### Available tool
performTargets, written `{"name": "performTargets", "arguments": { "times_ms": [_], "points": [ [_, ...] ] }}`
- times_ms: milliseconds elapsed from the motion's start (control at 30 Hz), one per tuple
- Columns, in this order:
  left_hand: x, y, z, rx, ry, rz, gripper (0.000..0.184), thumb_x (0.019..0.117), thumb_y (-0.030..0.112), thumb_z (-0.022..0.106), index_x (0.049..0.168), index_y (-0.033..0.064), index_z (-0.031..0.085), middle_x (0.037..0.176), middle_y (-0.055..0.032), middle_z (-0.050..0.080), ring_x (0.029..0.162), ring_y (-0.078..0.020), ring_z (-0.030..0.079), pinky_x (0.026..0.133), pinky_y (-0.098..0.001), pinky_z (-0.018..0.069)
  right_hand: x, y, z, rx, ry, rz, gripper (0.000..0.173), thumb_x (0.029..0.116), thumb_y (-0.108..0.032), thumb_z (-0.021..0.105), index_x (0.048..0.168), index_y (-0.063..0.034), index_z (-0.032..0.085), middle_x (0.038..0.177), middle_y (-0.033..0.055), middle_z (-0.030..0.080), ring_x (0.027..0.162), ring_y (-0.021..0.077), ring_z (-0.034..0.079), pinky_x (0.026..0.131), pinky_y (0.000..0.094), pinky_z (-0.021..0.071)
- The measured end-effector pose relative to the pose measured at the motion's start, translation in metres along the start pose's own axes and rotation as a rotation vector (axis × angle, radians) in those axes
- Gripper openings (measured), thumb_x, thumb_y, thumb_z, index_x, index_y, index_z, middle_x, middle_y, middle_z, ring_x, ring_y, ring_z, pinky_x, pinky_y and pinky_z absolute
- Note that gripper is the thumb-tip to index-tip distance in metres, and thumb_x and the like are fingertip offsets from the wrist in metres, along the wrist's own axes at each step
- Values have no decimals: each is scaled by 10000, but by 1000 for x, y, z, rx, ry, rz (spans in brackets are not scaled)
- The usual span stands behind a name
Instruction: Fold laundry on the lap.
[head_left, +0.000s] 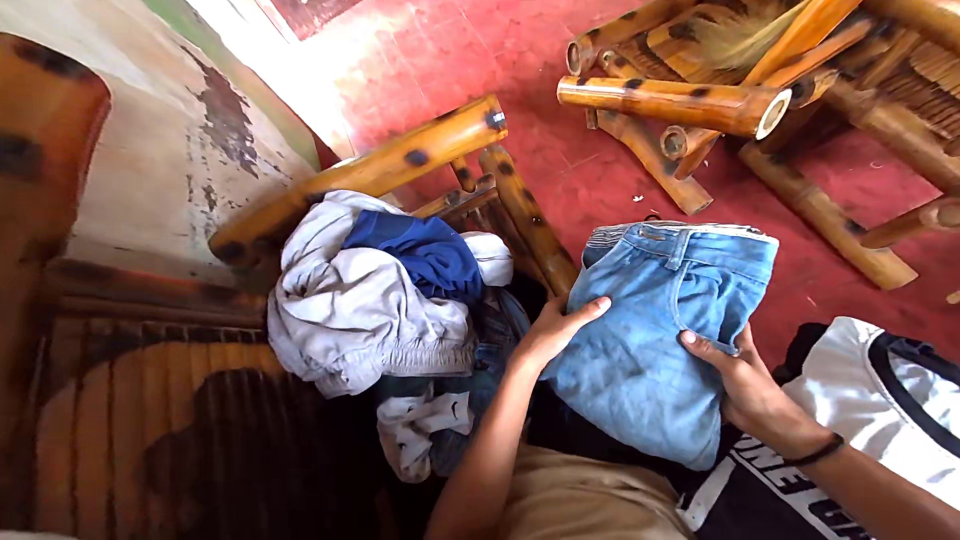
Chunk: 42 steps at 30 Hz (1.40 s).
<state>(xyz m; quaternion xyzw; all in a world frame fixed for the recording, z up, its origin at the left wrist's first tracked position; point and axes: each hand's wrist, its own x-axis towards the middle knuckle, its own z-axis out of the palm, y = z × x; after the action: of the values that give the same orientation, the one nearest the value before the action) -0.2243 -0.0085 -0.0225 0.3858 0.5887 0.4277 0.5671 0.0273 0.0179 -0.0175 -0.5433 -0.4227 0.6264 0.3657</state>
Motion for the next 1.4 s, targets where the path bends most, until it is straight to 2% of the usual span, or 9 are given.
{"name": "performTargets", "arguments": {
  "times_ms": [167,367,633,767,967,1100,1233,1300,1400],
  "points": [
    [-10,28,17,136,1,-71,491,938,295,732,1336,43,595,1153,-139,683,1011,-193,655,926,-392,538,-11,6,-16,-3,20,135,1003,889,-276,753,1613,-177,65,1396,84,570,1177,171,659,945,380,603],
    [-11,30,7,90,-17,32,395,879,271,754,1205,68,665,1002,-60,717,850,-121,682,782,-321,585,-24,4,-15,50,-25,74,943,876,-224,784,1577,-137,159,1356,87,599,1166,182,670,959,374,607],
    [-28,38,6,154,18,18,439,822,143,784,1231,61,647,1026,-65,711,875,-127,680,784,-330,586,-31,8,-17,-95,-64,-11,870,898,-246,755,1537,-43,201,1346,64,585,1190,92,637,1012,264,560],
    [-4,-6,5,184,-44,-92,503,998,406,636,1401,111,575,1239,-107,679,1082,-193,666,941,-410,563,-18,3,-25,-243,-76,60,1016,857,-328,790,1591,-122,118,1433,61,534,1248,92,602,1034,287,544],
    [-19,16,-6,278,-79,-69,541,1044,402,534,1467,68,495,1360,-143,617,1210,-234,600,1034,-445,488,-27,-23,-24,-380,-2,60,941,818,-325,787,1562,-98,256,1391,84,576,1219,121,624,980,320,571],
    [-17,5,-56,664,28,84,541,1020,437,593,1394,47,565,1341,-190,607,1238,-314,593,1050,-535,478,-37,-41,-22,-579,135,-166,947,829,-449,722,1548,-41,261,1446,199,494,1228,180,595,962,351,547],
    [-24,10,-98,955,276,55,526,927,362,760,1279,-10,643,1331,-279,573,1266,-474,517,1032,-654,434,-48,-60,-19,-842,181,-476,960,888,-545,628,1585,-11,240,1547,319,365,1396,405,447,1060,540,466],
    [-25,14,-107,957,363,68,458,928,256,765,1244,-50,638,1350,-296,544,1268,-468,520,1023,-624,460,-56,-63,-8,-1026,113,-776,802,941,-482,606,1500,57,405,1500,380,402,1367,541,420,1064,653,397],
    [-15,18,-107,1012,423,112,414,899,190,785,1212,-49,654,1396,-275,523,1310,-447,499,1045,-603,455,-61,-51,13,-1295,-130,-1003,530,990,-480,528,1351,-109,641,1431,293,544,1313,549,501,983,736,418]
  ]
}}
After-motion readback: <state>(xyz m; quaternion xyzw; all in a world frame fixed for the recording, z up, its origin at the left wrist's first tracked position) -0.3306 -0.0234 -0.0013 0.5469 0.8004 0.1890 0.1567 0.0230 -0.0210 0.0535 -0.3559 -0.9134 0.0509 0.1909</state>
